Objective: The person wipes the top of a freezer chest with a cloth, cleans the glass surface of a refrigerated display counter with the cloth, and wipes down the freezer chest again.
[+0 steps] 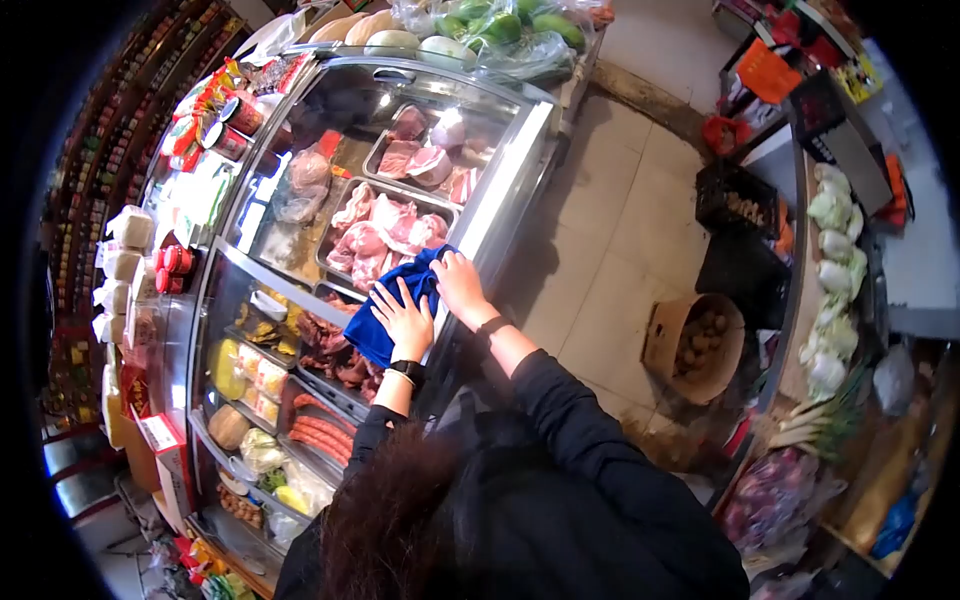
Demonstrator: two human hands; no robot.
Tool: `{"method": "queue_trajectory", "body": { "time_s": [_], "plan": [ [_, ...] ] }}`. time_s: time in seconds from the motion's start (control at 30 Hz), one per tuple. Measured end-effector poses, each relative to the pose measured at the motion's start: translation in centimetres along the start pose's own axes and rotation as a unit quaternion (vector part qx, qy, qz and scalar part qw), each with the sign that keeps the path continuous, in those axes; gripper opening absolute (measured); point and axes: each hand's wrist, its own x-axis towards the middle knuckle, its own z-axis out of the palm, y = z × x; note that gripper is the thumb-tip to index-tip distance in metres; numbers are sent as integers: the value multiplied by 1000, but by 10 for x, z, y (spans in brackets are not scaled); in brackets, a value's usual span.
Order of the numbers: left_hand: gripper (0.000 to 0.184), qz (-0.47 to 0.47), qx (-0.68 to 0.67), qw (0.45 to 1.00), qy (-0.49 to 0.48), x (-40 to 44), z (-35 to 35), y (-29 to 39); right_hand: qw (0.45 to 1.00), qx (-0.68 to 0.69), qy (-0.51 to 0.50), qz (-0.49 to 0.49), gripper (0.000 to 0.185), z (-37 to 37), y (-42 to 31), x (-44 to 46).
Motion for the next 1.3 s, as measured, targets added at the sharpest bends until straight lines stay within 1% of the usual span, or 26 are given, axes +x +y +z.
{"method": "queue_trajectory", "body": {
  "time_s": [0.03,0.1,0.17,0.23,0.3,0.37,0.5,0.63,0.7,0.77,0.83,0.9,0.93,1.0,1.1,1.17,1.2,1.27,1.3],
  "plan": [
    [70,13,-14,1000,13,15,1,4,1000,-9,-1,-8,32,-2,8,11],
    [71,10,-11,1000,0,41,2,22,1000,-18,-15,-6,32,-5,28,33],
    [72,5,-38,999,-10,66,3,40,999,-36,-29,1,32,-12,49,56],
    [72,14,-39,999,-31,88,3,56,999,-26,-29,24,29,-19,65,75],
    [72,14,-45,999,-27,108,12,69,998,-42,-39,33,30,-22,83,91],
    [74,35,-59,997,-44,125,17,81,996,-58,-47,39,31,-29,99,107],
    [76,39,-61,995,-66,151,19,101,995,-43,-56,64,34,-38,119,129],
    [74,48,-65,995,-61,171,23,115,993,-18,-82,87,36,-52,135,149],
    [74,45,-72,995,-59,179,24,122,992,-14,-85,92,36,-57,147,161],
    [75,37,-82,994,-63,189,25,130,984,-18,-127,124,32,-58,160,177],
    [77,26,-81,995,-58,200,28,140,983,-19,-135,123,29,-55,175,194],
    [78,12,-79,995,-54,211,32,151,974,32,-163,151,28,-54,189,209],
    [78,3,-78,996,-53,217,33,156,973,57,-177,136,27,-55,197,217],
    [79,-1,-76,996,-47,229,35,165,972,61,-187,130,26,-56,210,231],
    [80,-35,-77,995,-48,251,38,184,967,64,-214,123,27,-57,231,257],
    [81,-52,-68,995,-45,270,42,200,976,54,-202,66,25,-62,243,279],
    [81,-61,-65,995,-35,281,44,208,976,61,-201,62,25,-66,247,290],
    [80,-73,-56,995,-32,306,49,222,975,-9,-214,56,26,-80,251,314],
    [79,-76,-62,995,-26,317,51,229,976,-3,-212,56,26,-89,250,323]
  ]
}}
